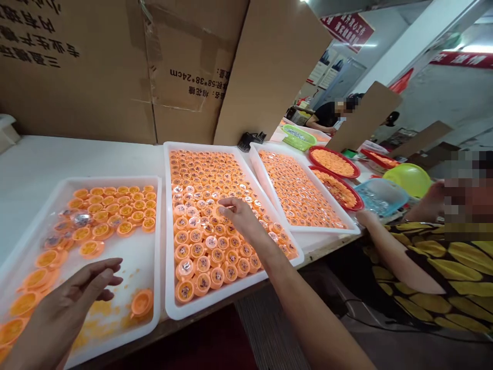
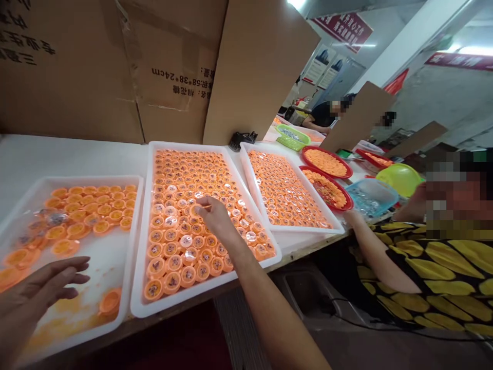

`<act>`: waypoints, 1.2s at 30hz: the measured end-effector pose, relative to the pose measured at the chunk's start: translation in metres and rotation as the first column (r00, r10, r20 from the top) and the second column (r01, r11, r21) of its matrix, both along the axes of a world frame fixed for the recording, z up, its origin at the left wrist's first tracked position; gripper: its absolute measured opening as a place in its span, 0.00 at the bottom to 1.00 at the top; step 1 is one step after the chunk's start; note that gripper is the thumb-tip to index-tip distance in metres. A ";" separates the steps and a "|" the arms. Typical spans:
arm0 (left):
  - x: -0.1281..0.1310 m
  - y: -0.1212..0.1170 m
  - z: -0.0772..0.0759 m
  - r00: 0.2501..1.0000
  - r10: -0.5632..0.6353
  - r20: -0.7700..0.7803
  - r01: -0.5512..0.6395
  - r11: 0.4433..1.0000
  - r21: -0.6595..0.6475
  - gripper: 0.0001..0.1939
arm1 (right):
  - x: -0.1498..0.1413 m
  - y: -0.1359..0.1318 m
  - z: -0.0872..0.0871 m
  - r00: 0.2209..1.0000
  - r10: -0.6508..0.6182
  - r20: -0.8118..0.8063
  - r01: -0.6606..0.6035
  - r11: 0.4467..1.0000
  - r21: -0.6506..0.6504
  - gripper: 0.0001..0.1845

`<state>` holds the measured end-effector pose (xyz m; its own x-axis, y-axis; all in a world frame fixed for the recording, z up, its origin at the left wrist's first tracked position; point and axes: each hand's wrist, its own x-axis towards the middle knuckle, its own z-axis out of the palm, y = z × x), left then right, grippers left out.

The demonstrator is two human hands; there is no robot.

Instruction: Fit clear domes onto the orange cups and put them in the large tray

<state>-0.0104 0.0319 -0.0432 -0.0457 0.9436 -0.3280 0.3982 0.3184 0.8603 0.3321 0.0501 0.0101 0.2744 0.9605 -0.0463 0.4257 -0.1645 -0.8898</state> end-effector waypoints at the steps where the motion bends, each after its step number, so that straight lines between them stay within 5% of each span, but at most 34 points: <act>1: 0.001 -0.002 0.002 0.999 -0.054 -0.001 0.054 0.997 -0.063 0.31 | -0.001 0.005 -0.007 1.000 0.021 0.010 -0.021 1.000 -0.011 0.12; 5: 0.005 -0.009 0.012 0.987 -0.159 -0.025 0.154 0.978 -0.140 0.31 | -0.014 0.022 -0.026 0.995 0.082 0.051 -0.080 0.996 -0.046 0.09; 20: 0.010 -0.017 0.007 0.994 -0.080 0.080 0.082 0.997 -0.015 0.24 | -0.023 0.033 -0.036 0.938 0.173 0.300 -0.149 0.984 -0.103 0.05; 26: 0.005 -0.010 0.014 0.989 -0.079 0.129 0.077 0.997 0.022 0.20 | -0.029 0.022 -0.014 0.900 0.129 0.417 -0.128 0.991 -0.031 0.11; 30: -0.002 -0.004 0.009 0.996 -0.040 0.079 0.032 0.995 0.097 0.17 | -0.069 0.014 0.012 0.845 0.172 0.506 -0.262 0.959 0.112 0.13; 33: -0.006 0.000 0.003 0.998 -0.058 -0.011 0.059 0.985 0.165 0.15 | -0.118 0.017 0.017 0.734 0.377 0.565 -0.486 0.873 0.048 0.11; 36: -0.014 0.006 0.003 0.985 -0.056 -0.162 0.097 0.963 0.253 0.12 | -0.161 0.032 0.008 0.484 0.490 0.725 -0.588 0.795 -0.145 0.11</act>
